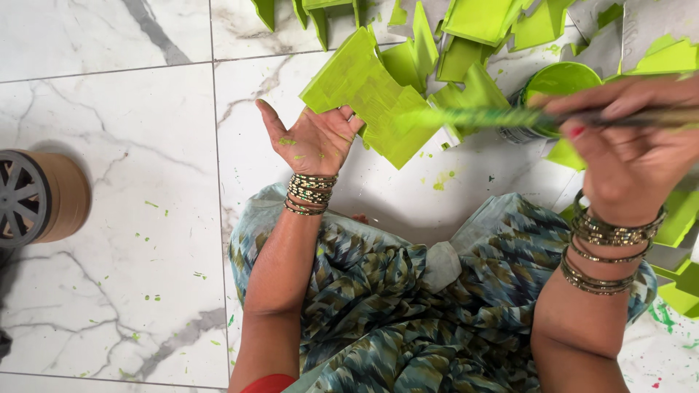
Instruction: The person sits on the floor and paints white foam letters and shapes green using a brush and a tub of green paint. They hold each foam piece in one hand, apply paint over its surfaces, dip the brush back into the paint tub, and set finished pieces with a pile of already painted green foam letters.
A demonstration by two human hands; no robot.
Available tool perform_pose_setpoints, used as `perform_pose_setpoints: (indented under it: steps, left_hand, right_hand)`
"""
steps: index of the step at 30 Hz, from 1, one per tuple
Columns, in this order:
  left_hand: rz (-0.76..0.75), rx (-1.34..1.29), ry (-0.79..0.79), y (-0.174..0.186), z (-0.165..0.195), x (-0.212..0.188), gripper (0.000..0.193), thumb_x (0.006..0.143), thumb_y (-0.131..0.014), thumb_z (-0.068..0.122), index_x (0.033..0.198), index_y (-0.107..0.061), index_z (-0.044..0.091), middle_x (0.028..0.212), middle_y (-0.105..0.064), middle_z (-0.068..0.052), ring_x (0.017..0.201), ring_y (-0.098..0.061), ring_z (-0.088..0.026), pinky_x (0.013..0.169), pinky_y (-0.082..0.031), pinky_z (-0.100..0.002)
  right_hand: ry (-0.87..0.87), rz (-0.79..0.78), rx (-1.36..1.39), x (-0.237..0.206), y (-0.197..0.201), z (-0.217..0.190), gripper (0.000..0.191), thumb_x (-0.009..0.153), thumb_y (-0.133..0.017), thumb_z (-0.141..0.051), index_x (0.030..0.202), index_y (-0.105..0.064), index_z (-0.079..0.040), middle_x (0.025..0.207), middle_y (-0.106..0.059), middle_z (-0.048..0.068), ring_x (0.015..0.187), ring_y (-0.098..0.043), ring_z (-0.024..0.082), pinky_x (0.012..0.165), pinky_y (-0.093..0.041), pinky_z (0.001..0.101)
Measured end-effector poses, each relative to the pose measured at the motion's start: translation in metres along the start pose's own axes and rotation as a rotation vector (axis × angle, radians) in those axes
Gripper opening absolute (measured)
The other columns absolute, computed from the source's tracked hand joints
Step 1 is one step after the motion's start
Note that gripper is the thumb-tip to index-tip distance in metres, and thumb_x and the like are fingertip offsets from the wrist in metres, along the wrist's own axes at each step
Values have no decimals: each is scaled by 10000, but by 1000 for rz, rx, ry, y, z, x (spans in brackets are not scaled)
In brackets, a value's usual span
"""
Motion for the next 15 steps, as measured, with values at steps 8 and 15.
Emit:
perform_pose_setpoints:
  steps: [8,15]
  left_hand:
    - [29,3,-2,6,-2,0,1111,862,-499,858,1498,-459,-52,1385,-654,-206,1154,-696,-366,1096,-527,-540]
    - [7,13,9,-2,-7,1,1150,869,-485,863,1525,-409,-79,1452,-594,-229,1186,-687,-388,1114,-493,-566]
  right_hand:
    - [-12,41,131,8,3,-21,163,1062,-589,69,1168,-512,-29,1155,-647,161,1043,-722,236,1062,-669,441]
    - [40,-19,83,9,-19,-2,202,1028,-665,48,1141,-504,4,1002,-643,158,967,-719,269,980,-661,446]
Point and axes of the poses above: each hand's wrist, its own x-axis towards the middle knuckle, its own y-axis out of the back of the hand, z = x × y, the point moved 6 cm from there along x, towards the middle knuckle
